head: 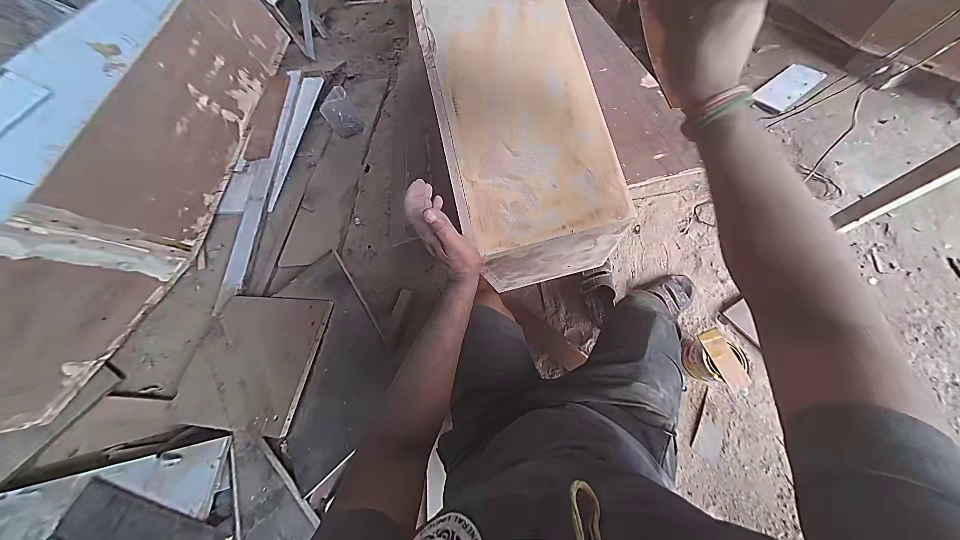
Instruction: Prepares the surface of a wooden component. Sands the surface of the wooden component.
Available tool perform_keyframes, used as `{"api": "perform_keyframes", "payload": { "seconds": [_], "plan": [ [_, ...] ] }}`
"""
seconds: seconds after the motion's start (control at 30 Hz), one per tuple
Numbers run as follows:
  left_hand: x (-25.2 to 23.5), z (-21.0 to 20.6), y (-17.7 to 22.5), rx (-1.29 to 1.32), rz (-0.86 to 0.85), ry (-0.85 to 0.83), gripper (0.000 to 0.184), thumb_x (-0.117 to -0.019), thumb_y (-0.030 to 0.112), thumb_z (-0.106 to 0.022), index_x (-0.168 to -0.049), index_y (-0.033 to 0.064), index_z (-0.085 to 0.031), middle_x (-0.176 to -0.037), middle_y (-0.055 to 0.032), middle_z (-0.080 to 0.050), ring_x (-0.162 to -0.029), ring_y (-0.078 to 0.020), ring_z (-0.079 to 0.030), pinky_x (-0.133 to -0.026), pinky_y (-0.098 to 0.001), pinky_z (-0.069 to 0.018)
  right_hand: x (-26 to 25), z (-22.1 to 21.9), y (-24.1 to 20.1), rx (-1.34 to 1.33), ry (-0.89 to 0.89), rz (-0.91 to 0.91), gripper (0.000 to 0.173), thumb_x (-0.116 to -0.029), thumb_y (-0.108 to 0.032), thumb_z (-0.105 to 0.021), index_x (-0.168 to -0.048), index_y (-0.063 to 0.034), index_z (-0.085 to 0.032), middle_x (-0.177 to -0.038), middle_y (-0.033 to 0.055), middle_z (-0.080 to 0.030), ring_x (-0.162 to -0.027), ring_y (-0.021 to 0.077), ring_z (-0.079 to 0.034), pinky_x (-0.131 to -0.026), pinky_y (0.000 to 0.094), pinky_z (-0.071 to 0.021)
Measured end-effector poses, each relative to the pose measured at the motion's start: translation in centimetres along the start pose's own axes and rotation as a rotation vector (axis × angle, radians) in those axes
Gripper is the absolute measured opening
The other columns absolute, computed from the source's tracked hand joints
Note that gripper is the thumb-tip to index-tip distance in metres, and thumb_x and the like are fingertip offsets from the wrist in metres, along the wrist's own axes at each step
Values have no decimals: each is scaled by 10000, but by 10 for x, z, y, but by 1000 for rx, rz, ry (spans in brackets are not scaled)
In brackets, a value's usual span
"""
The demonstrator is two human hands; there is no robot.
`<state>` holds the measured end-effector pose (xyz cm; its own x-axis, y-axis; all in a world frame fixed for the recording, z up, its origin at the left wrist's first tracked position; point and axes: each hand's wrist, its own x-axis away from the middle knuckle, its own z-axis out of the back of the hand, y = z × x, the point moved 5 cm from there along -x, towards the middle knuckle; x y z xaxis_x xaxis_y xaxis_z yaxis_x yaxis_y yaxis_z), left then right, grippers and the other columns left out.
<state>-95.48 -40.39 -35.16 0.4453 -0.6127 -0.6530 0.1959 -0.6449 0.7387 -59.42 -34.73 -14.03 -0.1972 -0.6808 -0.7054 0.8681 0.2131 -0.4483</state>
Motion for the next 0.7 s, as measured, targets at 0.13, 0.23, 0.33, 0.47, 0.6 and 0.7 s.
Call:
{"api": "perform_keyframes", "payload": {
  "seconds": [0.13,0.23,0.33,0.47,0.6,0.7],
  "plan": [
    [-5,4,-9,299,401,194,786,-1056,572,-5,-1584,16,-180,-1563,-213,-399,-1380,-289,-502,-1115,-440,-446,31,-77,36,293,-228,342,246,-1033,-70,-437,-1110,-3,-660,-1233,221,-677,-1045,471,-680,-757,639,-538],
    [-10,1,-6,362,420,200,802,-1061,571,-5,-1575,-28,-147,-1538,-284,-398,-1362,-346,-510,-1118,-479,-439,45,-110,74,295,-309,385,265,-1028,-19,-442,-1153,5,-675,-1404,185,-619,-1152,446,-661,-861,616,-552],
    [-9,-4,2,53,215,33,748,-1069,492,-288,-1523,-100,-233,-1519,-285,-418,-1367,-293,-513,-1105,-412,-471,43,-121,83,268,-232,405,240,-1024,-12,-466,-1111,-16,-689,-1422,179,-612,-1117,419,-688,-861,560,-576],
    [-7,-14,9,-372,237,-29,845,-949,306,-707,-1577,-16,-243,-1607,-249,-325,-1433,-289,-432,-1128,-376,-433,24,-129,77,297,-320,330,264,-1001,24,-472,-1120,-34,-701,-1475,176,-569,-1323,392,-580,-1006,551,-527],
    [-13,-21,1,-689,316,-167,934,-851,379,-796,-1605,108,-315,-1673,-203,-222,-1511,-350,-316,-1177,-484,-378,21,-125,84,310,-429,-138,357,-1014,-91,-469,-1296,-125,-685,-1460,184,-572,-1317,402,-564,-961,654,-489],
    [-12,-25,0,-706,284,-219,830,-869,333,-772,-1574,113,-393,-1668,-175,-260,-1502,-330,-344,-1176,-483,-380,55,-103,85,50,-323,-433,447,-1064,-306,-488,-1464,-117,-551,-1415,215,-590,-1195,429,-637,-937,642,-522]
  ]
}}
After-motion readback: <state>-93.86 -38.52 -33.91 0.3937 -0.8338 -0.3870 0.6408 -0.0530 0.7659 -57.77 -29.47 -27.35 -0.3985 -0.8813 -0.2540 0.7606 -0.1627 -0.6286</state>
